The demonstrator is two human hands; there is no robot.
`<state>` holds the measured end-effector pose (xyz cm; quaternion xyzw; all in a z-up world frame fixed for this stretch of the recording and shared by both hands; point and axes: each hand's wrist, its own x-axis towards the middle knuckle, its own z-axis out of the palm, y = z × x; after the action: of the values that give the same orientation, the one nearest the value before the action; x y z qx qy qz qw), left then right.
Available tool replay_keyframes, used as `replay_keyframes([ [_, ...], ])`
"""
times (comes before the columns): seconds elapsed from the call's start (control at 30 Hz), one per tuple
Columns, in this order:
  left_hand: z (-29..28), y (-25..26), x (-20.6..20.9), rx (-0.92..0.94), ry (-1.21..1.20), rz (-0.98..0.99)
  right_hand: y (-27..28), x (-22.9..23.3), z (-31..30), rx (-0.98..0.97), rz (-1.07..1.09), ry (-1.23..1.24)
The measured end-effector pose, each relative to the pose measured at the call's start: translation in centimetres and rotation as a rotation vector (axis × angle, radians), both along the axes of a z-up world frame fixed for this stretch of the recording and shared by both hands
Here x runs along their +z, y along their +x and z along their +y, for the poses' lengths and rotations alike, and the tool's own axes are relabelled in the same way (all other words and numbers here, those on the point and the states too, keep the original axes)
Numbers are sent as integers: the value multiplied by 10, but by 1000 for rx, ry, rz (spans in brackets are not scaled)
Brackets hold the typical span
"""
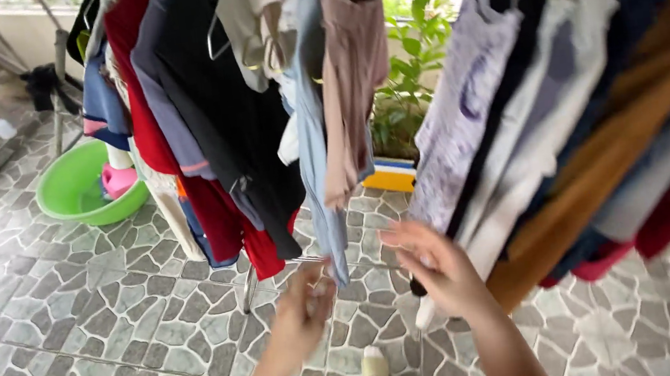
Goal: The person removes dry clothes from a metal drying rack, places them into a blue basin, and then hangs them back on the rack using hangers from a red bucket. The person handles shirts, pants, and other garments one by one.
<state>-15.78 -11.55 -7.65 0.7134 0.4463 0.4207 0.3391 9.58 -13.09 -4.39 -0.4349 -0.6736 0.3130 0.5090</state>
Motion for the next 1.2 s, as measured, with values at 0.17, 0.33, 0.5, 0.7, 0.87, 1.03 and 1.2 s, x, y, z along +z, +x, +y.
replay_keyframes([
  [0.17,123,55,82,24,334,-130,-16,73,144,-80,56,183],
  [0.33,201,105,94,-13,550,-87,-31,119,252,-399,-243,502],
  [0.5,216,111,104,-264,159,-383,24,109,260,-471,-166,322],
  [0.7,237,126,84,6,465,-343,79,152,205,-873,-522,270],
  [0.87,247,119,89,-100,170,-619,105,140,175,-1148,-598,221],
  [1.03,305,123,63,-444,-279,-891,85,126,180,-1316,-799,449],
  [1.2,287,131,100,-585,-196,-623,6,115,196,-1018,-397,389],
])
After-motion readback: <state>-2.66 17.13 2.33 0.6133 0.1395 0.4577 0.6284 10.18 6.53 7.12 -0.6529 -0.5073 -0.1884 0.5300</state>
